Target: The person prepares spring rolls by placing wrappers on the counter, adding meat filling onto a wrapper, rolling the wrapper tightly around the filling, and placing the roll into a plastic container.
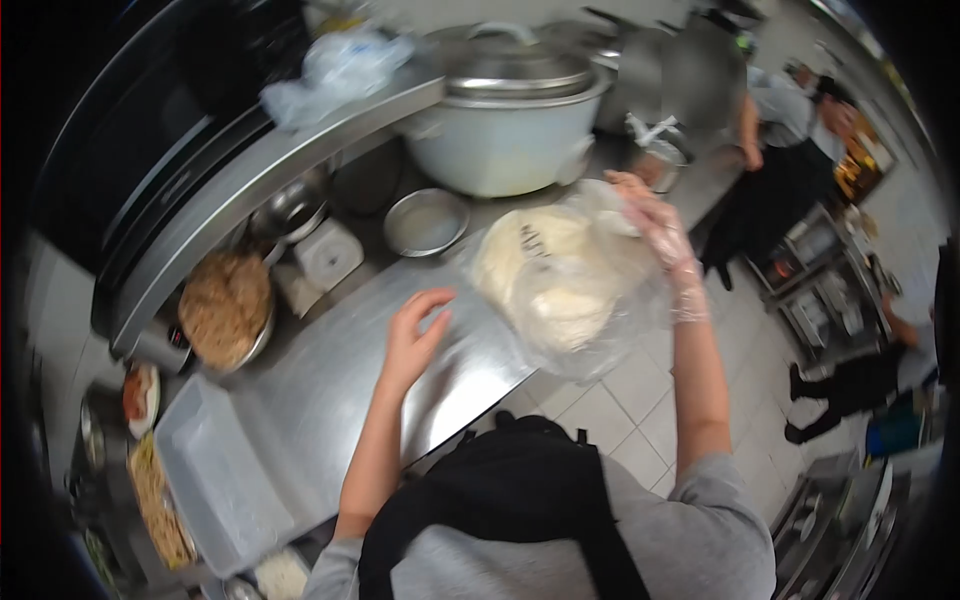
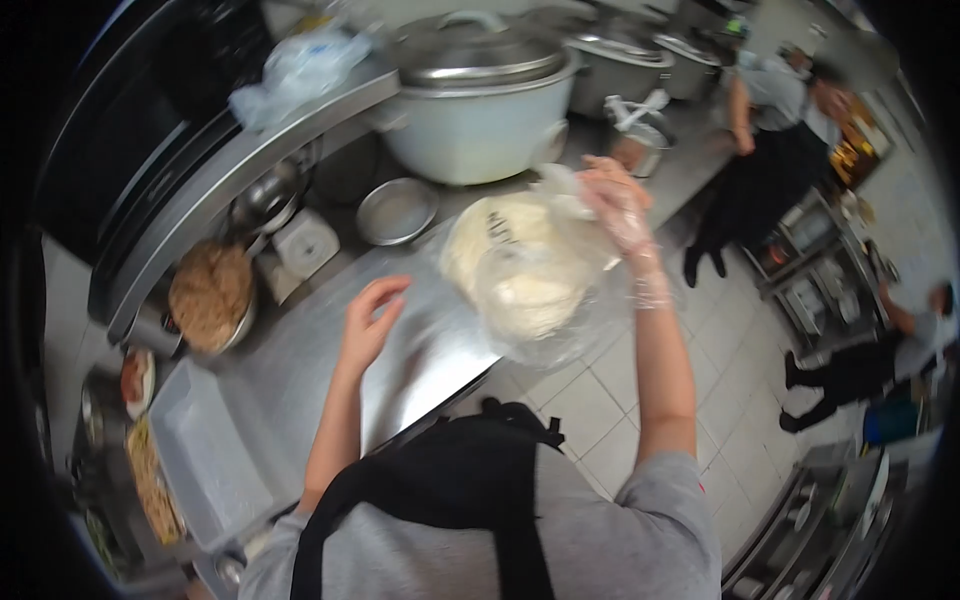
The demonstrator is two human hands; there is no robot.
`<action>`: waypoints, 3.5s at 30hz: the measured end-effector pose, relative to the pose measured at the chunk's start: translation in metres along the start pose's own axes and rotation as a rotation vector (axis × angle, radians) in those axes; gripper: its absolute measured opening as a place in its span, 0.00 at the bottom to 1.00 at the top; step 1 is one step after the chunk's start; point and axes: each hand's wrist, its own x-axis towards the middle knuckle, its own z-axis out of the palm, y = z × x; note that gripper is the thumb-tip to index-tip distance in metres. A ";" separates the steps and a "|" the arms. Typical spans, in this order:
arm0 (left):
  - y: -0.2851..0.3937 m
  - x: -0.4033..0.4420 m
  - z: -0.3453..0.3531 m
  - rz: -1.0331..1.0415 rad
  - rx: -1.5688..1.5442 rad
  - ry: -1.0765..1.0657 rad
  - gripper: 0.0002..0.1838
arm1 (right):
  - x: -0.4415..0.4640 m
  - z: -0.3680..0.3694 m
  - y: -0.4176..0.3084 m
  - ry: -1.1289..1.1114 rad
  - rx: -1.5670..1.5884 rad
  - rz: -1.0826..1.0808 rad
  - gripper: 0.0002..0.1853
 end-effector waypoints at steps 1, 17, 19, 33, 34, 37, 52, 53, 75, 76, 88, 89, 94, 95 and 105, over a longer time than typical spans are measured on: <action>-0.006 -0.004 -0.001 -0.050 -0.130 -0.005 0.12 | 0.001 0.005 -0.032 0.044 -0.077 -0.069 0.09; -0.016 -0.088 -0.095 -0.303 -1.054 0.070 0.49 | 0.019 0.179 -0.160 -0.638 0.872 0.024 0.08; -0.005 -0.095 -0.107 -0.316 -0.558 0.256 0.49 | 0.014 0.195 -0.166 -0.724 0.918 0.021 0.09; 0.030 -0.040 -0.116 -0.412 -0.513 0.199 0.17 | 0.048 0.186 -0.194 -0.639 0.562 -0.129 0.14; 0.020 -0.056 -0.126 -0.429 -0.533 0.252 0.17 | 0.046 0.187 -0.178 -0.619 0.571 -0.092 0.14; -0.043 -0.121 -0.138 -0.589 -0.536 0.385 0.17 | 0.022 0.202 -0.129 -0.700 0.538 0.077 0.14; -0.117 -0.199 -0.149 -0.753 0.216 0.609 0.29 | -0.067 0.353 -0.048 -0.770 -0.526 -0.159 0.11; -0.116 -0.200 -0.149 -0.729 0.157 0.617 0.29 | -0.064 0.356 -0.046 -0.742 -0.513 -0.162 0.10; -0.110 -0.230 -0.137 -0.549 0.263 0.897 0.10 | 0.159 0.596 -0.244 -0.438 -0.296 -0.629 0.22; -0.112 -0.231 -0.137 -0.543 0.252 0.896 0.10 | 0.161 0.600 -0.240 -0.471 -0.387 -0.585 0.22; -0.106 -0.229 -0.141 -0.528 0.238 0.881 0.08 | 0.160 0.601 -0.227 -0.496 -0.569 -0.518 0.24; -0.107 -0.230 -0.142 -0.532 0.238 0.880 0.08 | 0.159 0.600 -0.225 -0.495 -0.568 -0.519 0.24; -0.106 -0.228 -0.141 -0.535 0.222 0.882 0.08 | 0.164 0.596 -0.228 -0.472 -0.543 -0.539 0.24; -0.107 -0.228 -0.141 -0.530 0.228 0.881 0.08 | 0.167 0.597 -0.232 -0.464 -0.540 -0.545 0.25; -0.112 -0.230 -0.139 -0.489 0.262 0.903 0.07 | 0.183 0.589 -0.246 -0.410 -0.475 -0.581 0.26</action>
